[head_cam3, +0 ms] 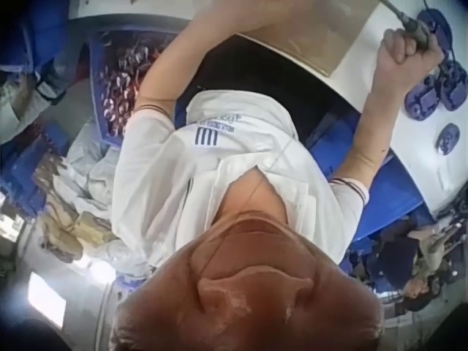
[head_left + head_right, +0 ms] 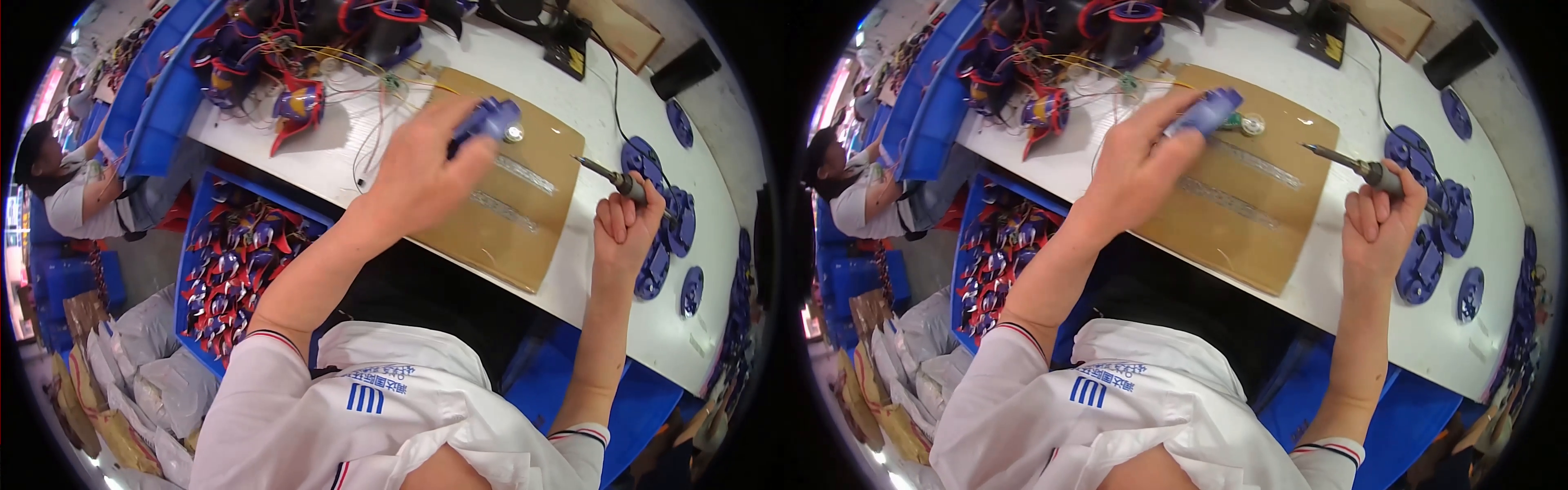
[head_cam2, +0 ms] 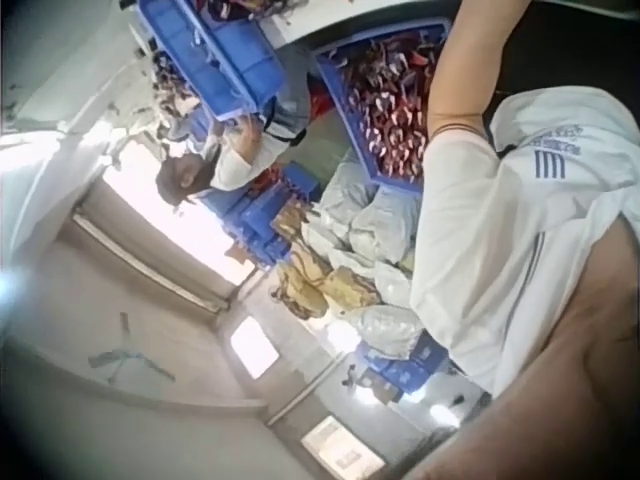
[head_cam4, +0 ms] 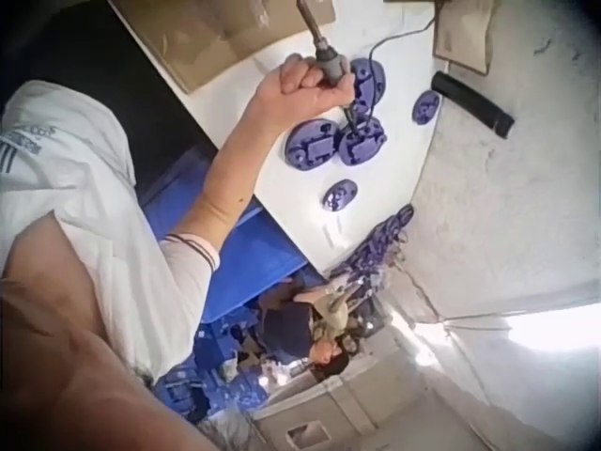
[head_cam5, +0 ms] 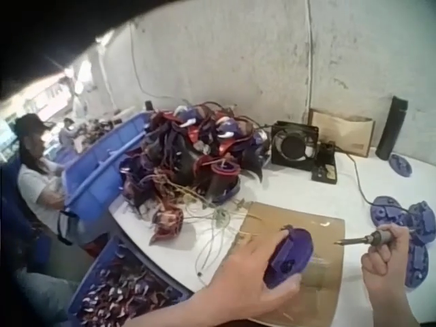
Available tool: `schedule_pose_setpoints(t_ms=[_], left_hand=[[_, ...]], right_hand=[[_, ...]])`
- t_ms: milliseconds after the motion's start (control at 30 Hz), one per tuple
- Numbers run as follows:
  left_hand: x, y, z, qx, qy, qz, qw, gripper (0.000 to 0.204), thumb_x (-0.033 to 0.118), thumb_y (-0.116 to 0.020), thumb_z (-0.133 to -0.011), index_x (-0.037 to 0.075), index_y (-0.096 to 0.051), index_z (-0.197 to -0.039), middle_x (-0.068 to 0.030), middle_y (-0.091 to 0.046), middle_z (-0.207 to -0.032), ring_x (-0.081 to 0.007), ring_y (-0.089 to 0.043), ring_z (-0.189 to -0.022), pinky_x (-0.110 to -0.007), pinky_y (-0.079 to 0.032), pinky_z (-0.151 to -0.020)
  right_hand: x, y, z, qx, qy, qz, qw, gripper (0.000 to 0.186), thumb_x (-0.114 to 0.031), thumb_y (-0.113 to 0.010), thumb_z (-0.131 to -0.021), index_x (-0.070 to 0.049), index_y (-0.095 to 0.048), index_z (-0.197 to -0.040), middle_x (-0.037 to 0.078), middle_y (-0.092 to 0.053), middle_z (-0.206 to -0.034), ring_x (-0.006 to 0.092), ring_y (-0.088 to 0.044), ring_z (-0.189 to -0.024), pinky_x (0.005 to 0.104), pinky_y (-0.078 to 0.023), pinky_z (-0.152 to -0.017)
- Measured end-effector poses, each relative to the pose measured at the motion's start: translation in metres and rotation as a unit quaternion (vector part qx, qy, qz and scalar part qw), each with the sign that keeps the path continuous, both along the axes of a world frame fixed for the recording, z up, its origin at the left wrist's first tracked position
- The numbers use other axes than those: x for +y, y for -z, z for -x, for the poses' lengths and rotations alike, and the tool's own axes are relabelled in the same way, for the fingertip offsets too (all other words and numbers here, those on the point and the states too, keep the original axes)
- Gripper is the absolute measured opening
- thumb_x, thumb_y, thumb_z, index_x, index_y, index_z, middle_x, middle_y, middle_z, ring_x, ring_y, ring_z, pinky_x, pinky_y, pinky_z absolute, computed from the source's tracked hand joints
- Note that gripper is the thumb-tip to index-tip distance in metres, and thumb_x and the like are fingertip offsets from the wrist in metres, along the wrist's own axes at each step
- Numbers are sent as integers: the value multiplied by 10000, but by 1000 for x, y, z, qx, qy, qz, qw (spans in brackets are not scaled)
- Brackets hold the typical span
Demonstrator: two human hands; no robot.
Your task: The recorder is soldering wires and electronic components onto a circular blue plastic housing at an industrial workstation.
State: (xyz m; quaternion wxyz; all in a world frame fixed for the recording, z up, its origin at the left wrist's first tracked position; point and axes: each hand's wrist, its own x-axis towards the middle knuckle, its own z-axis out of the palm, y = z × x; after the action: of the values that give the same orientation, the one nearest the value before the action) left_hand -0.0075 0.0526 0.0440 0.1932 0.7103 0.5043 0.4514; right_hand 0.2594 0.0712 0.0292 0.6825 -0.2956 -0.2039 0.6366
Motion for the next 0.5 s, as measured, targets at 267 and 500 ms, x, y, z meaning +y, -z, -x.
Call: schedule_pose_setpoints(t_ms=[267, 500], left_hand=[[20, 24, 59, 81, -228, -123, 962, 136, 116, -624, -814, 10, -668, -888, -112, -609, -885, -272, -540, -865, -343, -446, -773], [5, 20, 94, 264, -431, -212, 837, 645, 307, -780, -679, 58, -523, -1215, -141, -524, -1118, -265, -522, -938, -407, -394, -861]], right_hand=[[2, 3, 4, -21, 21, 8, 1000, 237, -213, -502, -923, -9, -616, -956, -59, -357, -478, 27, -215, -318, 174, -173, -336], [3, 5, 3, -1, 20, 17, 1000, 230, -202, -513, -917, -2, -619, -959, -58, -347, -466, 33, -209, -312, 178, -180, -338]])
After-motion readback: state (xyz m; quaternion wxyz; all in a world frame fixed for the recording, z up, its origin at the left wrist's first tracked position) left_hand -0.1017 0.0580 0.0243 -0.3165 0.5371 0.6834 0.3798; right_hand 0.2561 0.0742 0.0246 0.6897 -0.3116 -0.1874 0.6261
